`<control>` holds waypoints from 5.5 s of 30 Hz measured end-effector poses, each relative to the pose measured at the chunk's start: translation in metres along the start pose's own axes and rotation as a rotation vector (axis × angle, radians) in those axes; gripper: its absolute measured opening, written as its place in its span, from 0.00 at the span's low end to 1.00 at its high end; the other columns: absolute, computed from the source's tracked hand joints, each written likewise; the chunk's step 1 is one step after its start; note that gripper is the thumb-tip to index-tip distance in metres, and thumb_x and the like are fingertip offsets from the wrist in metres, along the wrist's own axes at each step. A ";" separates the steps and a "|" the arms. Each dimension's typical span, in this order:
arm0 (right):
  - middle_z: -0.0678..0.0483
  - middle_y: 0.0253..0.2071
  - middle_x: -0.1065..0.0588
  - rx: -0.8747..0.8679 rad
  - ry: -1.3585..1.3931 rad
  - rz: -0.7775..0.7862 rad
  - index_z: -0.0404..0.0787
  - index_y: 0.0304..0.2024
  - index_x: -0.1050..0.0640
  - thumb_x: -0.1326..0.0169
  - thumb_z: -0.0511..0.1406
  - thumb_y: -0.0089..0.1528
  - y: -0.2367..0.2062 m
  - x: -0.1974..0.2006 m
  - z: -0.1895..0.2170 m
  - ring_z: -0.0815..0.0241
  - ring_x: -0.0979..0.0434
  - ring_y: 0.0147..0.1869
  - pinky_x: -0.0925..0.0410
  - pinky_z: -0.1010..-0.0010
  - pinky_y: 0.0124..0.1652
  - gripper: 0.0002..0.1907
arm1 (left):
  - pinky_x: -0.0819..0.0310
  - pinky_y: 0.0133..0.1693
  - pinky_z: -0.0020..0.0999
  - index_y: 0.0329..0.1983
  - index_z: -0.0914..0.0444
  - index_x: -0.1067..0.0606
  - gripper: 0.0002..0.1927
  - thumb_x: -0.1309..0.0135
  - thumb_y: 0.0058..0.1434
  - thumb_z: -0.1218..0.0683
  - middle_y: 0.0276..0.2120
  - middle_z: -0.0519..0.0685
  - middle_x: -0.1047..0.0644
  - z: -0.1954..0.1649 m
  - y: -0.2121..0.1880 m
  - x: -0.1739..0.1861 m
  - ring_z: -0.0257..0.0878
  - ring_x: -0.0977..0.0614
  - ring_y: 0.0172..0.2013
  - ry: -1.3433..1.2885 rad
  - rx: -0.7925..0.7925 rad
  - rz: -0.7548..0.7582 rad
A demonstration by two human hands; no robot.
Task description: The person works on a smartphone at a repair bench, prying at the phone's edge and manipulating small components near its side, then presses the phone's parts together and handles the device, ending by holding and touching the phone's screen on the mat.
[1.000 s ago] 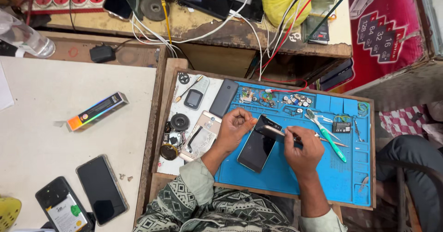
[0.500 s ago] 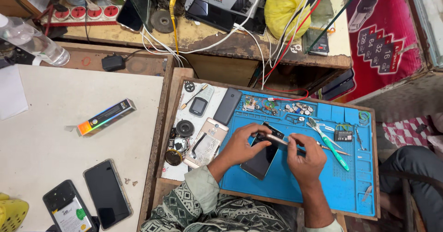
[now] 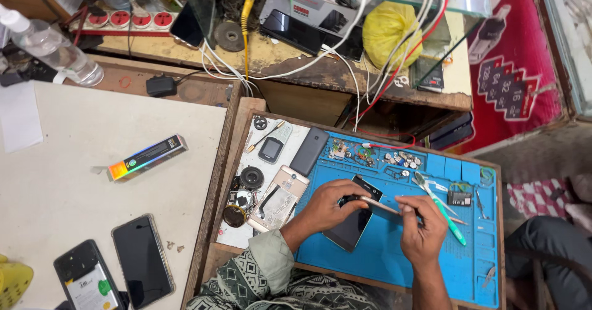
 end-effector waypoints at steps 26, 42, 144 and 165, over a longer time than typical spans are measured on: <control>0.56 0.31 0.24 0.636 -0.812 0.359 0.44 0.33 0.17 0.35 0.38 0.52 0.010 -0.057 0.063 0.55 0.24 0.24 0.31 0.64 0.26 0.08 | 0.22 0.48 0.37 0.48 0.62 0.19 0.14 0.39 0.66 0.49 0.43 0.50 0.18 0.003 -0.026 0.025 0.44 0.16 0.46 -0.136 -0.141 -0.064; 0.51 0.33 0.28 0.529 -0.743 0.396 0.39 0.34 0.20 0.37 0.35 0.55 0.003 -0.064 0.048 0.53 0.22 0.22 0.28 0.64 0.24 0.08 | 0.21 0.47 0.36 0.49 0.61 0.19 0.14 0.40 0.65 0.49 0.43 0.50 0.18 0.011 -0.026 0.020 0.44 0.16 0.45 -0.072 -0.112 -0.110; 0.44 0.53 0.33 -0.013 -0.307 0.316 0.40 0.67 0.30 0.25 0.35 0.50 -0.050 -0.023 -0.072 0.49 0.30 0.57 0.30 0.61 0.55 0.45 | 0.26 0.49 0.35 0.42 0.59 0.34 0.06 0.49 0.67 0.59 0.38 0.46 0.30 0.090 -0.030 -0.019 0.38 0.25 0.42 -1.327 0.146 -0.223; 0.45 0.53 0.33 -0.020 -0.334 0.327 0.40 0.67 0.30 0.26 0.35 0.50 -0.050 -0.022 -0.070 0.50 0.28 0.57 0.29 0.63 0.53 0.45 | 0.26 0.50 0.34 0.40 0.59 0.33 0.04 0.49 0.68 0.58 0.36 0.45 0.30 0.088 -0.029 -0.021 0.36 0.24 0.41 -1.387 0.137 -0.218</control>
Point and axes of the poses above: each hand's wrist, its own y-axis towards the middle knuckle, its own x-axis out of the back of the hand, z = x × y, the point moved 7 cm from there along y, towards the middle knuckle
